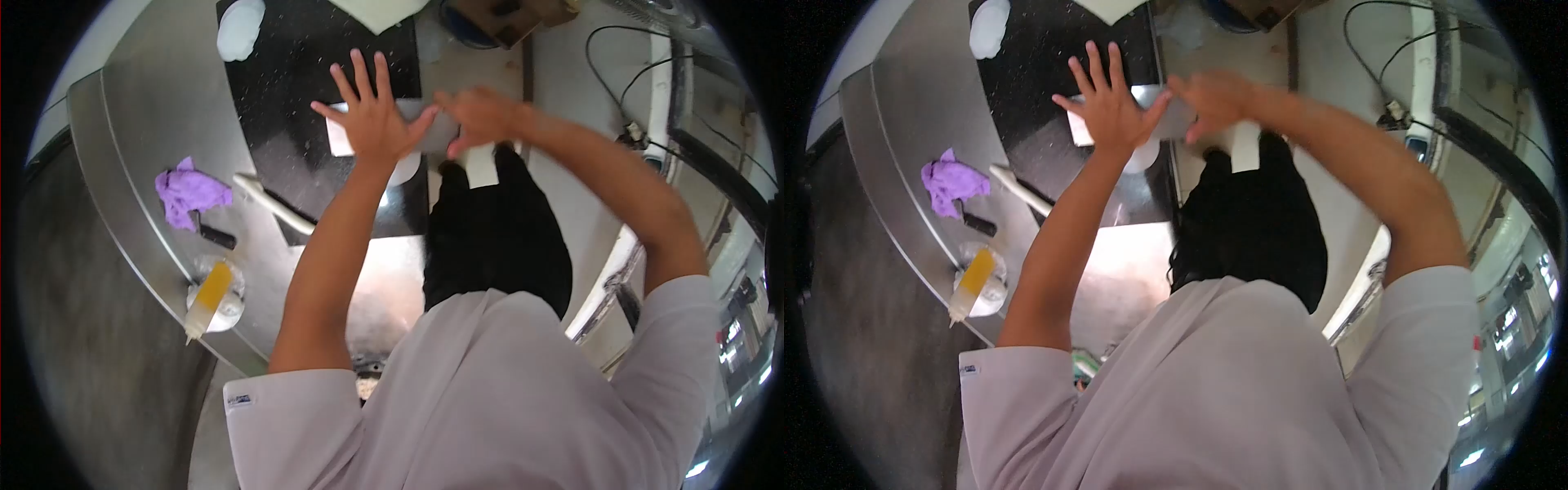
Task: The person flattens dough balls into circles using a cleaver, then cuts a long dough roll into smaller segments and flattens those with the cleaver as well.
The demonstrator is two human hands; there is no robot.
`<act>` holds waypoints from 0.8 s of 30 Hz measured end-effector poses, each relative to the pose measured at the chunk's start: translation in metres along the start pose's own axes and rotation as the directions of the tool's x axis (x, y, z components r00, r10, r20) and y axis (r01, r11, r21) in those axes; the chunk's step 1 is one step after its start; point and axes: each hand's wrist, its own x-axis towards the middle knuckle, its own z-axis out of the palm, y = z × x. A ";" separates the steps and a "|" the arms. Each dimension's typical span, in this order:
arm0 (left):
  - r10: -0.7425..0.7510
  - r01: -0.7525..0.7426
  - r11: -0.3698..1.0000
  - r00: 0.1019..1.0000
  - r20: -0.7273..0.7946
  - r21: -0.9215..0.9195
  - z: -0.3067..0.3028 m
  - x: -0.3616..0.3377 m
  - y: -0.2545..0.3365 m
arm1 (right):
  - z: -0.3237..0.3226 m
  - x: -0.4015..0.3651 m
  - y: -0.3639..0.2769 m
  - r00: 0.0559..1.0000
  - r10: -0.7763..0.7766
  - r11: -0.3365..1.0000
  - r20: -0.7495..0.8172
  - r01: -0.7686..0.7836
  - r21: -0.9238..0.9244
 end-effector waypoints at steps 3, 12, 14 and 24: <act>-0.158 0.163 0.985 0.984 -0.089 0.061 0.002 0.023 -0.004 | -0.044 0.037 0.012 0.991 -0.082 0.981 0.105 0.099 -0.170; -0.097 0.098 0.995 0.993 -0.070 0.016 0.013 0.013 -0.001 | -0.014 0.016 0.016 0.989 -0.011 0.999 0.148 0.004 0.043; -0.147 0.150 0.989 0.984 -0.105 0.019 0.009 0.016 0.001 | -0.006 0.021 0.024 0.993 -0.104 0.991 0.063 0.098 0.092; -0.111 0.113 0.993 0.991 -0.071 0.022 0.011 0.018 0.005 | -0.032 0.015 0.003 0.987 0.042 0.999 0.152 -0.038 -0.031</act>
